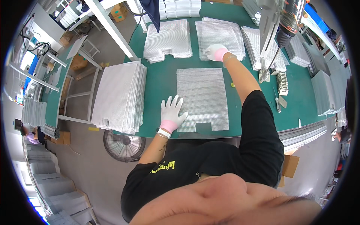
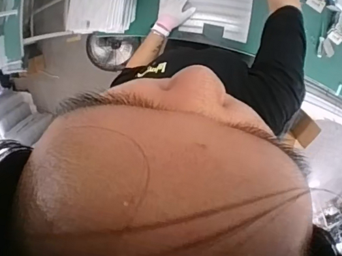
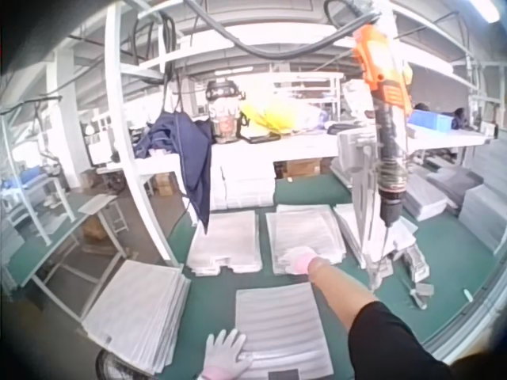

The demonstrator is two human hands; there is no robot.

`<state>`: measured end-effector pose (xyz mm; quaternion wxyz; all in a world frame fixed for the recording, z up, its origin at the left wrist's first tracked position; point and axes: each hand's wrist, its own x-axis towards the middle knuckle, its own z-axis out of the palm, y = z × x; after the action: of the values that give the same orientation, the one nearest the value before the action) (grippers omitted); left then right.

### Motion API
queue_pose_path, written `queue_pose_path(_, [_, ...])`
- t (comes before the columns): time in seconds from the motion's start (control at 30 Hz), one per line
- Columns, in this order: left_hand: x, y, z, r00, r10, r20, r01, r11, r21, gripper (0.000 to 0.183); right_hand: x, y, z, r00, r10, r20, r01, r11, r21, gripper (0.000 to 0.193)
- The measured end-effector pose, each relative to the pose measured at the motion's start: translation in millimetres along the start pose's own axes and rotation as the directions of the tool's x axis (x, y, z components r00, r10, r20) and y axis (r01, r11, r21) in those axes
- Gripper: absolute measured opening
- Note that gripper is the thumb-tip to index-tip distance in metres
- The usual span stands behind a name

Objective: The person assembles air filters by placing a mesh sheet on a workbench, inserting a cardboard spacer, and fitting two metal frame rails. They then use a hammer to tap the frame into place and a power drill to secure the assembly. The process is repeated for multiple units.

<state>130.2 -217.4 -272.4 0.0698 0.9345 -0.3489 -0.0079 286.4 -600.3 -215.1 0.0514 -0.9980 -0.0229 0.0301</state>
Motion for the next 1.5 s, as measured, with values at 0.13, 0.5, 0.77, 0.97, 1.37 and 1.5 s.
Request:
queue_pose_path(0.13, [-1.5,-0.2,-0.6,1.000,-0.009,0.026,0.008,1.000,0.012,0.075,2.0,-0.6,-16.0,0.993,-0.014,-0.117,0.007,0.998,-0.063,0.023])
queue_pose_path(0.5, [20.8,-8.7,-4.0,0.998,-0.048,0.044,0.057,0.972,-0.230,0.063,-49.9,-1.4,-137.8,0.569,-0.032,-0.822,-0.180,0.970,-0.163,0.016])
queue_pose_path(0.77, [52.6,-2.9,-19.0,0.948,0.050,-0.315,-0.062,0.998,-0.029,0.046,-18.9,32.8,-53.1,0.796,0.053,-0.603,-0.054,0.998,0.017,0.020])
queue_pose_path(0.97, [157.9,17.5,-41.2,0.923,0.082,-0.377,-0.277,0.822,-0.498,0.043,8.5,54.8,1.5,0.526,0.277,-0.804,0.137,0.906,0.401,0.020])
queue_pose_path(1.37, [345.8,58.3,15.4,0.935,-0.312,-0.166,0.024,0.526,-0.850,0.059,-12.4,45.3,-29.8,0.556,0.306,-0.773,0.334,0.769,0.545,0.030])
queue_pose_path(1.5, [354.3,51.1,0.7,0.941,-0.321,-0.110,-0.032,0.239,-0.971,0.050,-33.6,22.0,-53.3,0.690,0.138,-0.711,0.277,0.857,0.435,0.034])
